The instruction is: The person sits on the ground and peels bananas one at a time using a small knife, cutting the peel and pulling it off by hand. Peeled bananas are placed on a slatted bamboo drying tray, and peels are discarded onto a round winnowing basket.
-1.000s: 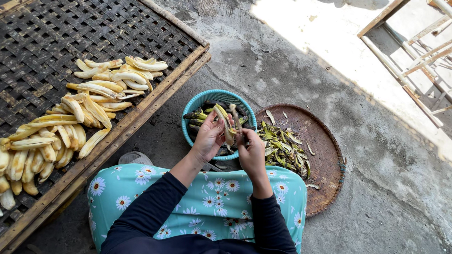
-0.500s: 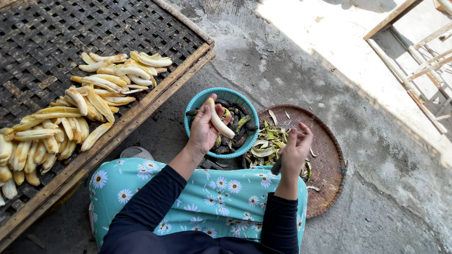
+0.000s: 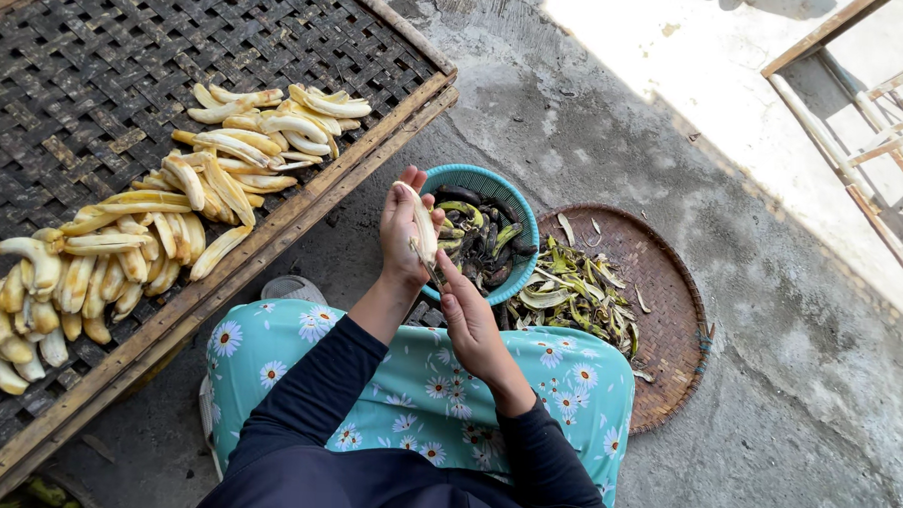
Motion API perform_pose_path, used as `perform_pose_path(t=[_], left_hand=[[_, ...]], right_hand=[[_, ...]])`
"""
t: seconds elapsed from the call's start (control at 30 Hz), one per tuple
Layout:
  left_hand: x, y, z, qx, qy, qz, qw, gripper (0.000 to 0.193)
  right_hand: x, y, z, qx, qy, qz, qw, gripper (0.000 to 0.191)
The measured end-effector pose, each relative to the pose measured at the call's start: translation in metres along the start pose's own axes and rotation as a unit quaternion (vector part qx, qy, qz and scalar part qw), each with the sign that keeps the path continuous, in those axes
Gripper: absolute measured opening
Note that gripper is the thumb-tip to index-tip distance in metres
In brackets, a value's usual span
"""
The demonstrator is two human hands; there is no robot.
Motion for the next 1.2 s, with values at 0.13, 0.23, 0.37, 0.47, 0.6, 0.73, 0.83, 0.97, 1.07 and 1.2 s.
perform_pose_path(t=[0.13,0.23,0.37,0.47,0.6,0.73,0.83,0.97,1.07,1.2], left_hand=[[0.005,-0.008,-0.009,0.014,-0.024,0.033,0.999,0.046],[0.005,-0.008,-0.011,0.033,-0.031,0.034,0.998,0.045],[0.003,-0.005,-0.009,0.041,-0.032,0.023,0.998,0.040],[0.005,-0.005,-0.007,0.057,-0.020,0.020,0.998,0.038],[0.014,-0.012,-0.004,0.073,0.000,0.037,0.997,0.038],[0.027,-0.020,0.002,0.089,0.021,0.066,0.994,0.035],[0.035,-0.024,0.008,0.080,0.048,0.059,0.994,0.032],[0.044,-0.025,0.016,0.083,0.085,0.043,0.992,0.032],[0.050,-0.024,0.024,0.078,0.107,0.035,0.991,0.033],[0.053,-0.022,0.027,0.053,0.089,0.060,0.993,0.035]], right_hand=[[-0.002,-0.001,0.002,0.031,0.009,0.001,0.999,0.053],[-0.003,-0.003,0.004,0.053,0.009,0.000,0.999,0.054],[-0.003,-0.003,0.006,0.071,0.018,-0.003,0.997,0.054],[-0.004,-0.003,0.006,0.078,0.019,-0.009,0.997,0.054],[-0.007,0.000,0.007,0.059,0.037,-0.016,0.997,0.053],[-0.009,0.007,0.003,0.072,0.049,-0.025,0.996,0.053],[-0.011,0.011,-0.005,0.079,0.024,-0.033,0.996,0.053],[-0.013,0.016,-0.008,0.084,0.045,-0.050,0.994,0.052],[-0.015,0.021,-0.011,0.073,0.027,-0.056,0.995,0.053],[-0.016,0.023,-0.013,0.069,0.027,-0.058,0.996,0.052]])
Point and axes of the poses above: each hand's wrist, its own x-axis away from the middle knuckle, its own y-axis out of the back of the hand, z = x × y, the point moved 4 cm from there along -x, towards the middle knuckle, and after that the axes turned 1 degree about -x, right-handed, at the moved point
